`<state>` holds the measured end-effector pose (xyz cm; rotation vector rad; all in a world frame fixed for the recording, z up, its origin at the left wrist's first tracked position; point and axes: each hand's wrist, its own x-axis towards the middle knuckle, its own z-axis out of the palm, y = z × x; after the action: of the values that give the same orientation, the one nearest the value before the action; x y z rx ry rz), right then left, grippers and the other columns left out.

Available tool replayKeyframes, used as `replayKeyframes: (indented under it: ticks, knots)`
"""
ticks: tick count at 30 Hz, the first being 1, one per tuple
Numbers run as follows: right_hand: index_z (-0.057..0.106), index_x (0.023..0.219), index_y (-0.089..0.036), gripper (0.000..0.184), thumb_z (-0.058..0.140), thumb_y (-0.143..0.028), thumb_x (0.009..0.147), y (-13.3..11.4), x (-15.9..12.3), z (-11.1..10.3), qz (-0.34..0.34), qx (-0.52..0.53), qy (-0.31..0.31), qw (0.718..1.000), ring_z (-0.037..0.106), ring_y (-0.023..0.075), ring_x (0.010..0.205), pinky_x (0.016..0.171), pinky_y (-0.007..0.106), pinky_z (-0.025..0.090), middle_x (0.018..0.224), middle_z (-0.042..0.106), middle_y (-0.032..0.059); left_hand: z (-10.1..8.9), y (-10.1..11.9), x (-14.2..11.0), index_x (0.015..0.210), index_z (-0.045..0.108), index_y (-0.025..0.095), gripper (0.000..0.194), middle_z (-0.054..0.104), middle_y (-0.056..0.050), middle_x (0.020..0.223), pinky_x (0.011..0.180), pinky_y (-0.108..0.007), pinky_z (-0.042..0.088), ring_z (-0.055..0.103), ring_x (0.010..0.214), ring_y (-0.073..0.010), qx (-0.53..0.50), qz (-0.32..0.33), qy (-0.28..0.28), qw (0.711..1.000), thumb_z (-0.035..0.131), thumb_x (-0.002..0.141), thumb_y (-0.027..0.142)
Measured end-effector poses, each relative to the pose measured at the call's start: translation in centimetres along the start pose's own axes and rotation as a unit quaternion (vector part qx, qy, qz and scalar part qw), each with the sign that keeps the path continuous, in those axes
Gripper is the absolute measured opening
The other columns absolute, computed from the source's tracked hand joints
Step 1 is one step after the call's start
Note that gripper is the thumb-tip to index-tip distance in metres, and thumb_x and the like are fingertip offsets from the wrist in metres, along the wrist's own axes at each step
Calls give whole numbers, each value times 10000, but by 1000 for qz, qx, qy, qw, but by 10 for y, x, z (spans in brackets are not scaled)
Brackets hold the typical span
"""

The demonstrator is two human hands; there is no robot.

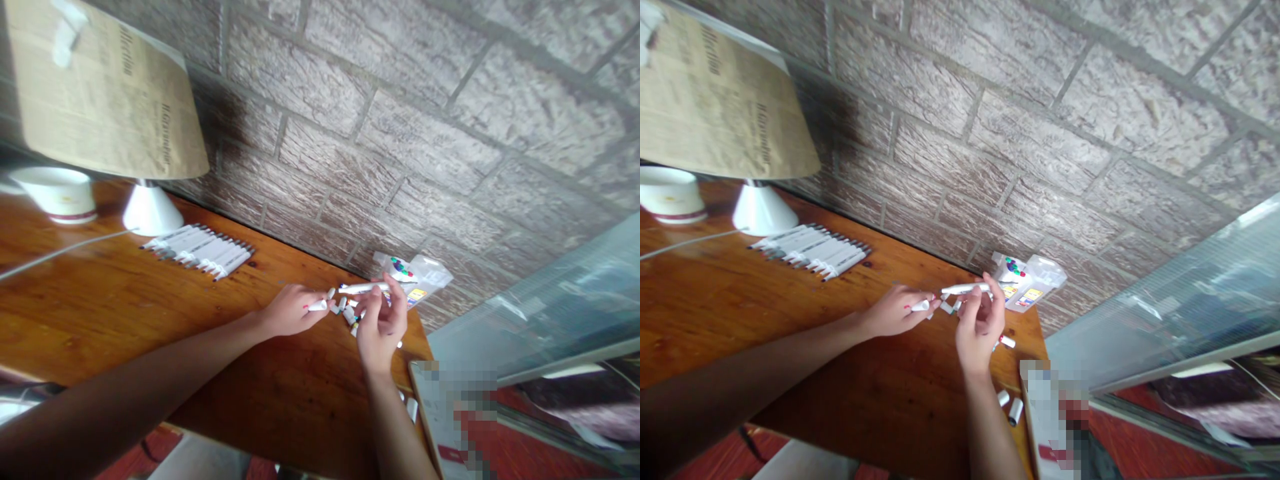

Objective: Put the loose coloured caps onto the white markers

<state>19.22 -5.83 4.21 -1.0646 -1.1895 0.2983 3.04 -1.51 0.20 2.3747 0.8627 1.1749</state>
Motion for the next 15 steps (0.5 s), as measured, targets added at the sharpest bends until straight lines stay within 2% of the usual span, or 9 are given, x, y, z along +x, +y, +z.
replayKeyframes:
  ticks: [8,15]
  knots:
    - [580,1165,-197,275,574,-378,959,5,-6,-2,-16,-17,-49,999,644,96,618,534,227,523,1041,681,92,-2,0,1,800,681,162,319,708,-28,704,594,-223,327,637,618,-110,7,-21,-28,999,468,985,311]
    - [586,1187,-190,282,544,-354,962,12,-6,-6,-47,-73,-74,993,667,141,706,602,262,547,975,684,93,-1,0,1,808,696,158,317,718,-40,719,603,-229,325,662,653,-130,17,-39,-35,998,478,977,314]
